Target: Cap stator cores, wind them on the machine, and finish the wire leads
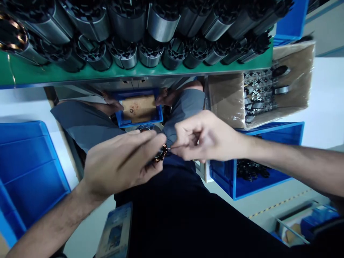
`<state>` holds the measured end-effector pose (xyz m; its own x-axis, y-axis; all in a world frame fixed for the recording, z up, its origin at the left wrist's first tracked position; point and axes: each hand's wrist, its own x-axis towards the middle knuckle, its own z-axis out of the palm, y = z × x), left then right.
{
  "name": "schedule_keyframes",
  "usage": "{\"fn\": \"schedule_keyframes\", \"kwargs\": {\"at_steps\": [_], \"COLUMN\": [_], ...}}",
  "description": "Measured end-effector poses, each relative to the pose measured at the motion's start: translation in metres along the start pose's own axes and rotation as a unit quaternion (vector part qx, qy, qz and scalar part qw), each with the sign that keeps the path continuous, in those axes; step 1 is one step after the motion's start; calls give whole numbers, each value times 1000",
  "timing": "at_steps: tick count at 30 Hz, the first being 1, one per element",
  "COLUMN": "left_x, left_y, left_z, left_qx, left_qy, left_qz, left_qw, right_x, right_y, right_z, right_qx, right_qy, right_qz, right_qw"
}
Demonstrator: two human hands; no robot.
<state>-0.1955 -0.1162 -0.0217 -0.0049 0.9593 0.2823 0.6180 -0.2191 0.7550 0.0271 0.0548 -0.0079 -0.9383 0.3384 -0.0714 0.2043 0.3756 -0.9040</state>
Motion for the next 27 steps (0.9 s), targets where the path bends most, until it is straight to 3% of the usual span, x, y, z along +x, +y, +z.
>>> {"fn": "schedule_keyframes", "kwargs": {"at_steps": [2, 3, 5, 7, 8, 10, 12, 13, 14, 16, 18, 20, 23, 25, 27], "left_x": [-1, -3, -7, -12, -14, -17, -18, -18, -18, -18, -19, -23, -29, -30, -25], "left_y": [-1, -1, -2, -4, -5, -6, -7, -5, -4, 2, 5, 2, -12, -28, -48], "left_z": [0, -1, -2, -1, 0, 5, 12, 14, 15, 13, 4, -14, -56, -87, -112], "left_qx": [-14, -36, -59, -16, 11, 56, 92, 109, 121, 118, 85, 53, 94, 169, 240], "left_qy": [-45, -61, -59, -6, 22, 74, 103, 103, 93, 56, 33, 50, 152, 236, 291], "left_qz": [-46, -86, -106, -58, -24, 41, 94, 107, 108, 76, 11, -45, -108, -125, -121], "left_qw": [998, 994, 991, 998, 999, 995, 986, 983, 982, 989, 996, 996, 978, 949, 918], "right_x": [-2, -2, -2, 0, 1, 3, 6, 6, 6, 2, -8, -21, -36, -39, -38], "right_y": [-3, -4, -5, -3, -1, 2, 2, 0, -4, -11, -13, -1, 30, 46, 52], "right_z": [-6, -13, -27, -34, -34, -25, -11, -4, 0, 2, -2, -8, -9, -1, 11], "right_qx": [-103, -98, -16, 120, 196, 329, 398, 401, 375, 251, 81, -7, -28, -12, 12], "right_qy": [75, 74, 32, -35, -76, -158, -202, -196, -178, -110, -33, 18, 87, 88, 42], "right_qz": [-56, -52, 4, 109, 170, 280, 330, 325, 298, 187, 61, 45, 114, 157, 192], "right_qw": [990, 991, 999, 986, 963, 888, 832, 834, 860, 943, 994, 999, 989, 984, 980]}}
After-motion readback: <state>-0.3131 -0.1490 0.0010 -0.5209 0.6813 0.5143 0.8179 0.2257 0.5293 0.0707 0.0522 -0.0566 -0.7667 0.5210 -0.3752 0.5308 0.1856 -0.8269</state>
